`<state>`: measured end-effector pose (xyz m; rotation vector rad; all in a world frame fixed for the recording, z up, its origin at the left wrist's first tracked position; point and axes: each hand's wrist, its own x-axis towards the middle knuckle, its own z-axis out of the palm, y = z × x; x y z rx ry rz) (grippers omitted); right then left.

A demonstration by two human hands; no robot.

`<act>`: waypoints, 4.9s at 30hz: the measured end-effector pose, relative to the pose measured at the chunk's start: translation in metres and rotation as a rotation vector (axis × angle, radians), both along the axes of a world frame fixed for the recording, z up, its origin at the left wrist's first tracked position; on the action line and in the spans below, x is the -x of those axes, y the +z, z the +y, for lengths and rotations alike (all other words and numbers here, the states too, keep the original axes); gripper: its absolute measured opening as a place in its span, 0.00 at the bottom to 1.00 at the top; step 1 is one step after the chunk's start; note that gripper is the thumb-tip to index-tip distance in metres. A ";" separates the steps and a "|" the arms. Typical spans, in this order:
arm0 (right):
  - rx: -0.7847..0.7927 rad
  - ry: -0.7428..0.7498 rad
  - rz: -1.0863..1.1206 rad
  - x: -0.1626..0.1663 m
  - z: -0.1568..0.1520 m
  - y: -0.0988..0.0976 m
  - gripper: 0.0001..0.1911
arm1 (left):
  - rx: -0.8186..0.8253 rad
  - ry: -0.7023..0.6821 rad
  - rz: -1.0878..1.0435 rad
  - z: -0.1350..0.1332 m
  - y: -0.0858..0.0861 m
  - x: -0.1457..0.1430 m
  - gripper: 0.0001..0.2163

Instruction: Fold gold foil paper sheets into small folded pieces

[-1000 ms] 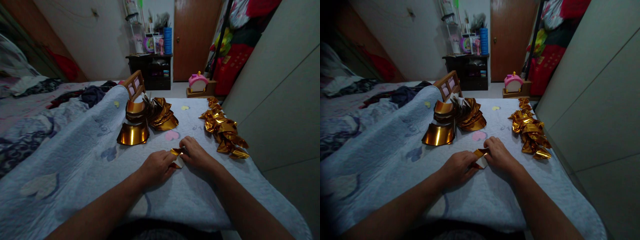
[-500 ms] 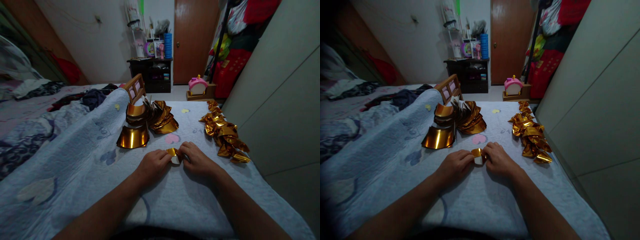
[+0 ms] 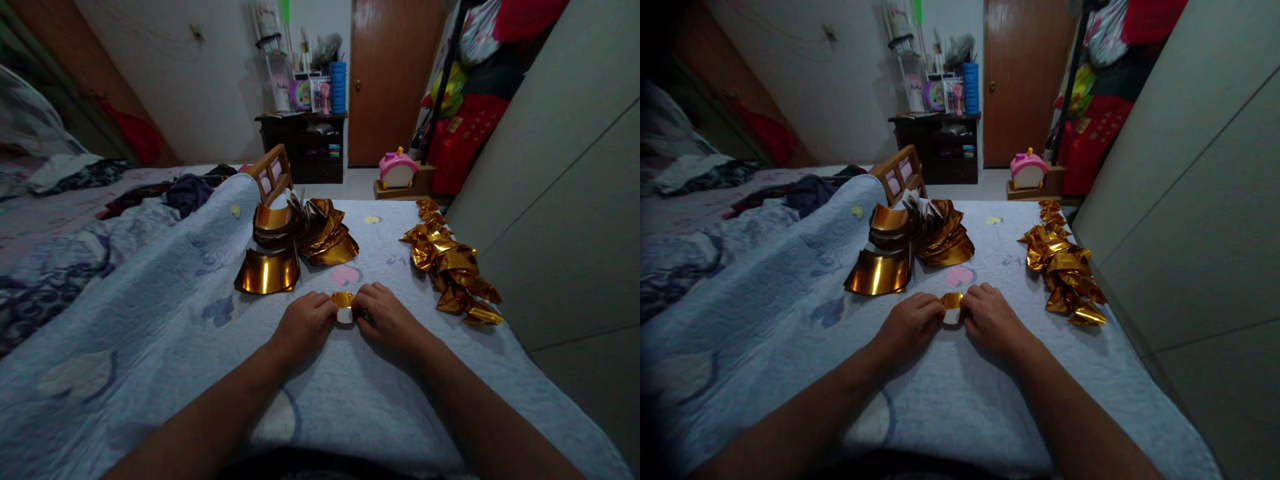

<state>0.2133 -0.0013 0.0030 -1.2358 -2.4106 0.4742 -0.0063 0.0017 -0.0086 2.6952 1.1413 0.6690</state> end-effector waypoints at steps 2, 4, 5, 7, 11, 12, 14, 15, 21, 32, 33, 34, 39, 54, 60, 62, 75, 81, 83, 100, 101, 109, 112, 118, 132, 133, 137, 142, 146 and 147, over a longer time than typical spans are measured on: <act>-0.015 0.010 -0.026 0.002 0.000 -0.001 0.08 | 0.025 0.006 -0.019 0.000 0.000 0.000 0.07; -0.019 0.012 -0.039 0.004 0.000 -0.003 0.09 | 0.048 0.017 -0.032 0.000 0.000 0.000 0.07; -0.018 0.012 -0.036 0.004 0.000 -0.003 0.09 | 0.059 0.025 -0.035 0.001 0.001 0.000 0.07; -0.006 0.012 -0.006 0.004 0.000 -0.004 0.09 | 0.082 0.039 -0.039 0.002 0.001 0.002 0.07; 0.053 -0.035 0.069 0.002 0.001 -0.007 0.09 | 0.128 0.057 -0.076 0.005 0.001 0.006 0.06; 0.065 -0.058 0.069 0.002 0.002 -0.007 0.09 | 0.142 0.062 -0.088 0.006 0.001 0.007 0.06; 0.080 -0.101 0.051 0.002 0.002 -0.009 0.08 | 0.168 0.071 -0.101 0.008 0.000 0.007 0.06; 0.083 -0.116 0.040 0.003 0.002 -0.010 0.07 | 0.179 0.075 -0.100 0.008 -0.001 0.008 0.06; 0.081 -0.142 0.018 0.005 0.003 -0.011 0.07 | 0.246 0.097 -0.049 0.011 -0.001 0.007 0.01; 0.120 -0.127 0.002 0.003 0.004 -0.008 0.07 | 0.272 0.080 -0.029 0.016 -0.002 0.007 0.08; 0.122 -0.135 -0.015 0.004 0.005 -0.008 0.08 | 0.268 0.084 -0.018 0.016 -0.002 0.007 0.09; 0.123 -0.142 -0.032 0.004 0.005 -0.008 0.08 | 0.265 0.090 -0.007 0.016 -0.003 0.007 0.10; 0.127 -0.171 -0.104 0.007 0.007 -0.007 0.09 | 0.255 0.132 0.045 0.015 -0.005 0.005 0.10; 0.132 -0.297 -0.235 0.019 0.006 -0.001 0.10 | 0.311 0.271 0.020 0.011 0.002 -0.005 0.03; 0.126 -0.350 -0.150 0.018 0.005 -0.006 0.06 | 0.279 0.256 -0.010 0.014 0.001 -0.004 0.07; 0.126 -0.352 -0.137 0.017 0.005 -0.007 0.06 | 0.280 0.244 -0.013 0.015 0.001 -0.004 0.08; 0.147 -0.362 -0.233 0.024 0.006 0.004 0.11 | 0.344 0.287 -0.108 0.014 0.003 -0.008 0.08; 0.149 -0.413 -0.151 0.023 0.006 -0.002 0.05 | 0.410 0.247 -0.117 0.017 0.004 -0.006 0.05; 0.136 -0.397 -0.119 0.021 0.006 -0.007 0.05 | 0.443 0.243 -0.146 0.017 0.005 -0.006 0.06; 0.268 -0.236 0.538 0.009 0.003 -0.004 0.07 | 0.723 0.148 -0.730 0.010 0.008 -0.006 0.10; 0.271 -0.244 0.547 0.009 0.003 -0.003 0.07 | 0.760 0.140 -0.747 0.010 0.008 -0.007 0.12; 0.303 -0.224 0.586 0.011 0.000 0.001 0.08 | 0.781 0.107 -0.604 0.008 0.011 -0.011 0.12; 0.391 -0.179 0.638 0.012 0.000 0.000 0.08 | 0.772 0.113 -0.628 0.008 0.011 -0.011 0.13; 0.530 -0.101 0.645 0.013 0.002 -0.002 0.10 | 0.854 0.080 -0.683 0.007 0.008 -0.012 0.13; 0.600 -0.140 0.704 0.008 0.003 0.002 0.11 | 0.893 0.050 -0.641 0.007 0.011 -0.008 0.17; 0.598 -0.135 0.709 0.009 0.003 0.002 0.11 | 0.900 0.047 -0.647 0.007 0.010 -0.008 0.17; 0.619 -0.107 0.728 0.010 0.003 0.003 0.10 | 0.914 0.019 -0.671 0.006 0.008 -0.010 0.16; 0.639 -0.092 0.705 0.009 0.002 0.002 0.11 | 0.905 -0.013 -0.615 0.007 0.008 -0.009 0.16; 0.709 -0.115 0.676 0.006 0.002 0.003 0.13 | 0.928 -0.027 -0.639 0.007 0.007 -0.008 0.15; 0.721 -0.116 0.676 0.005 0.003 0.003 0.13 | 0.936 -0.025 -0.651 0.007 0.007 -0.008 0.15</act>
